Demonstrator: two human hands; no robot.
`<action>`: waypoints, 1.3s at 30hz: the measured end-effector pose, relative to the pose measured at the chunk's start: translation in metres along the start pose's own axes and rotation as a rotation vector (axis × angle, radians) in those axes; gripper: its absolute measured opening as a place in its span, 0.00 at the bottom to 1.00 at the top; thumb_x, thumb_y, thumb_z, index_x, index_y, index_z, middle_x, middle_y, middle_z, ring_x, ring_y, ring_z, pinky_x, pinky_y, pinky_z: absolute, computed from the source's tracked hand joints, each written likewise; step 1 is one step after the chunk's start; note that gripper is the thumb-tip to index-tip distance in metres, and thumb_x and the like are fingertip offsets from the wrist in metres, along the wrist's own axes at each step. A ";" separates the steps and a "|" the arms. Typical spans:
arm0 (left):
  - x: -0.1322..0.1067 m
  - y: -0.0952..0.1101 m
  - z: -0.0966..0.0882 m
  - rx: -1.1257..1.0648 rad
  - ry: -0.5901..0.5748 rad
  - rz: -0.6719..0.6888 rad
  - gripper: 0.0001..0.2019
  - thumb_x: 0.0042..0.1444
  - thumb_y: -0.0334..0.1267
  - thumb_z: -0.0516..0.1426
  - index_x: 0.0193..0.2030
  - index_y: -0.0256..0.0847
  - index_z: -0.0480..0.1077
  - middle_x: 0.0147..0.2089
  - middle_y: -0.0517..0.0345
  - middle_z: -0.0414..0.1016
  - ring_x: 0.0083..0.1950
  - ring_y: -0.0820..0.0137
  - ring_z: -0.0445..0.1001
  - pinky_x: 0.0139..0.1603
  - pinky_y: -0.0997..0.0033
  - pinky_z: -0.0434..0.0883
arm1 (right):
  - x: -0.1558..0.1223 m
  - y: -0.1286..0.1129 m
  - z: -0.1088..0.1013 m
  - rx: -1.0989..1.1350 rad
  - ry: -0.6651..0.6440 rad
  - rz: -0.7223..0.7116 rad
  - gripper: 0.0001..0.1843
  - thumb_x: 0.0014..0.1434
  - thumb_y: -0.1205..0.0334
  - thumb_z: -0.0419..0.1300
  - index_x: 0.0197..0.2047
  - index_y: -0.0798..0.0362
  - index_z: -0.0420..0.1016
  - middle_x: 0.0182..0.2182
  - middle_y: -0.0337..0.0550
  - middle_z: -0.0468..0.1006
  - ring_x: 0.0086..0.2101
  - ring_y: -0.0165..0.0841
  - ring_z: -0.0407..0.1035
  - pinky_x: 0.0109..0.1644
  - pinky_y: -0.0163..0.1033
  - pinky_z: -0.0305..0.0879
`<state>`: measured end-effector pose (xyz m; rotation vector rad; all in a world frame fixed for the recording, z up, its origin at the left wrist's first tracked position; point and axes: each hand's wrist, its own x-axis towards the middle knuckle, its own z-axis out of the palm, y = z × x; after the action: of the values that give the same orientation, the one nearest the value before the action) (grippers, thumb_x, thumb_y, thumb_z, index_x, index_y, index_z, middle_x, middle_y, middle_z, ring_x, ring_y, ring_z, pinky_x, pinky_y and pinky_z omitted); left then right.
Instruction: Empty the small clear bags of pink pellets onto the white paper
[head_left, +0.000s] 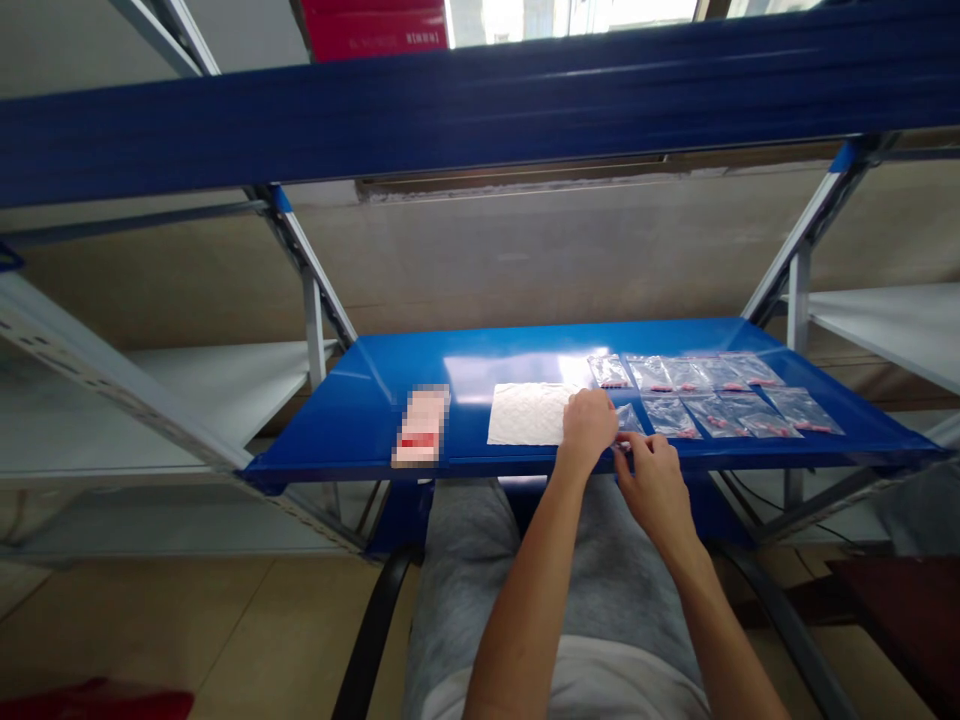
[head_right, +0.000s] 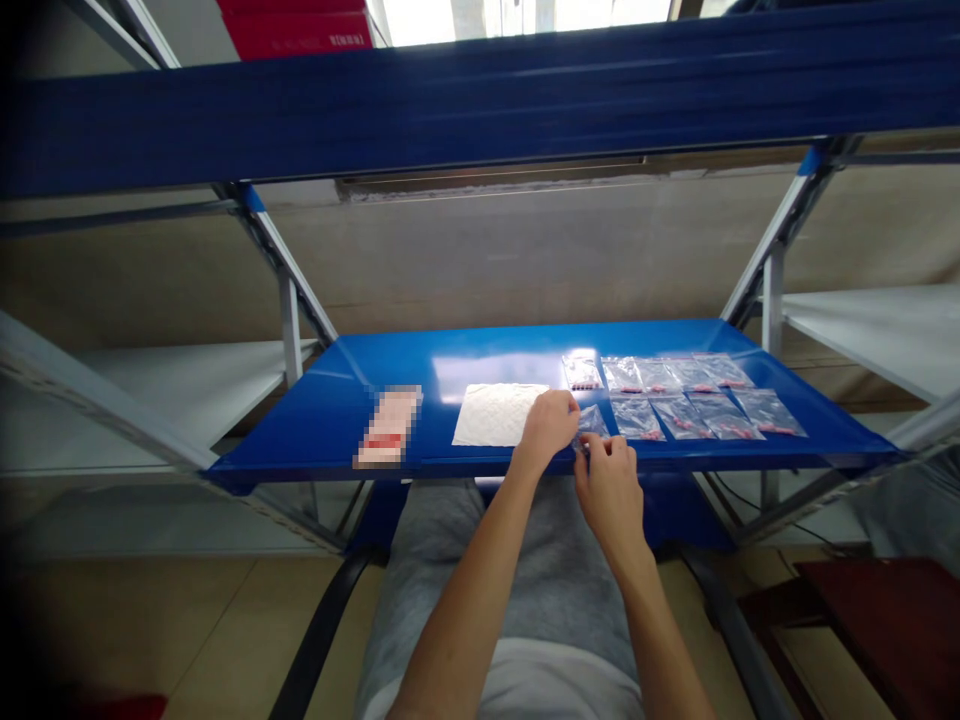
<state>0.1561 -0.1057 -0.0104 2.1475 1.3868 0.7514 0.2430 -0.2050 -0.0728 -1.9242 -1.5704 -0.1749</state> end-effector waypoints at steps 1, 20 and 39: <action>-0.004 0.001 -0.002 -0.006 -0.006 -0.003 0.11 0.62 0.28 0.53 0.42 0.36 0.78 0.43 0.39 0.81 0.49 0.55 0.79 0.53 0.55 0.74 | 0.000 0.001 -0.001 -0.009 -0.017 -0.013 0.12 0.66 0.60 0.56 0.48 0.50 0.78 0.40 0.52 0.71 0.41 0.45 0.66 0.40 0.44 0.62; -0.071 -0.034 -0.105 -0.643 0.366 -0.079 0.09 0.53 0.35 0.68 0.41 0.40 0.77 0.33 0.58 0.79 0.36 0.70 0.79 0.37 0.73 0.74 | 0.077 -0.106 -0.046 0.949 -0.375 0.058 0.10 0.58 0.55 0.63 0.37 0.52 0.75 0.28 0.43 0.81 0.28 0.36 0.77 0.28 0.37 0.73; -0.079 -0.042 -0.103 -0.656 0.127 -0.104 0.05 0.59 0.37 0.64 0.35 0.38 0.79 0.33 0.53 0.83 0.34 0.67 0.82 0.34 0.73 0.75 | 0.068 -0.090 -0.041 0.920 -0.369 0.017 0.16 0.56 0.47 0.67 0.33 0.51 0.72 0.28 0.42 0.79 0.30 0.38 0.76 0.36 0.43 0.76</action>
<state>0.0324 -0.1526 0.0233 1.5271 1.0931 1.1282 0.1907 -0.1636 0.0273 -1.2566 -1.4653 0.8161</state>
